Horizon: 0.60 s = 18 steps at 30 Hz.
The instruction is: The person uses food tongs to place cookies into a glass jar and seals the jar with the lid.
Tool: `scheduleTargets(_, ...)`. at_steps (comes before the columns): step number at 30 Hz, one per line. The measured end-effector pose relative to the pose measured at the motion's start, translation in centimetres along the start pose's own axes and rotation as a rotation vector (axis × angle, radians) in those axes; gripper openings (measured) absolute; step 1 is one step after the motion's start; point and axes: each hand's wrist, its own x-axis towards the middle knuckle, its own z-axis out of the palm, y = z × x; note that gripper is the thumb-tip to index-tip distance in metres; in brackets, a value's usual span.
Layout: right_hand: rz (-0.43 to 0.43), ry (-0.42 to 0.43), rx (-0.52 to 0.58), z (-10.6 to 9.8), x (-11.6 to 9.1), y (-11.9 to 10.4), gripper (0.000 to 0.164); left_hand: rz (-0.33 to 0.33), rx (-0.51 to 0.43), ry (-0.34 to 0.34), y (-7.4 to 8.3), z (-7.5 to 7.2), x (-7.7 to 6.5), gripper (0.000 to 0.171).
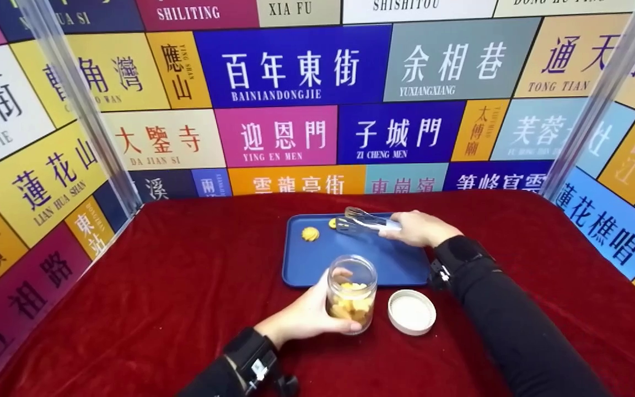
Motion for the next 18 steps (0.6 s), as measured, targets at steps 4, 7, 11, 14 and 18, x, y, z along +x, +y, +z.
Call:
scheduleTargets(4, 0.000, -0.021, 0.010, 0.4, 0.6, -0.5, 0.067, 0.001, 0.003, 0.001, 0.0, 0.0, 0.0, 0.097)
scheduleTargets(7, 0.012, -0.027, -0.010, 0.6, 1.0, -0.8, 0.066, 0.003, 0.013, 0.000, -0.1, 0.1, 0.0, 0.096)
scheduleTargets(11, 0.047, -0.032, -0.033, 0.6, 1.3, -1.0, 0.064, 0.005, 0.022, 0.003, 0.0, 0.0, 0.0, 0.097)
scheduleTargets(14, 0.066, -0.052, -0.038, 0.6, 1.5, -1.0, 0.066, 0.013, 0.010, -0.001, 0.1, 0.0, 0.0, 0.100)
scheduleTargets(18, 0.077, -0.087, -0.038, 0.8, 1.4, -1.1, 0.068, 0.022, -0.009, -0.010, 0.1, 0.0, 0.0, 0.102)
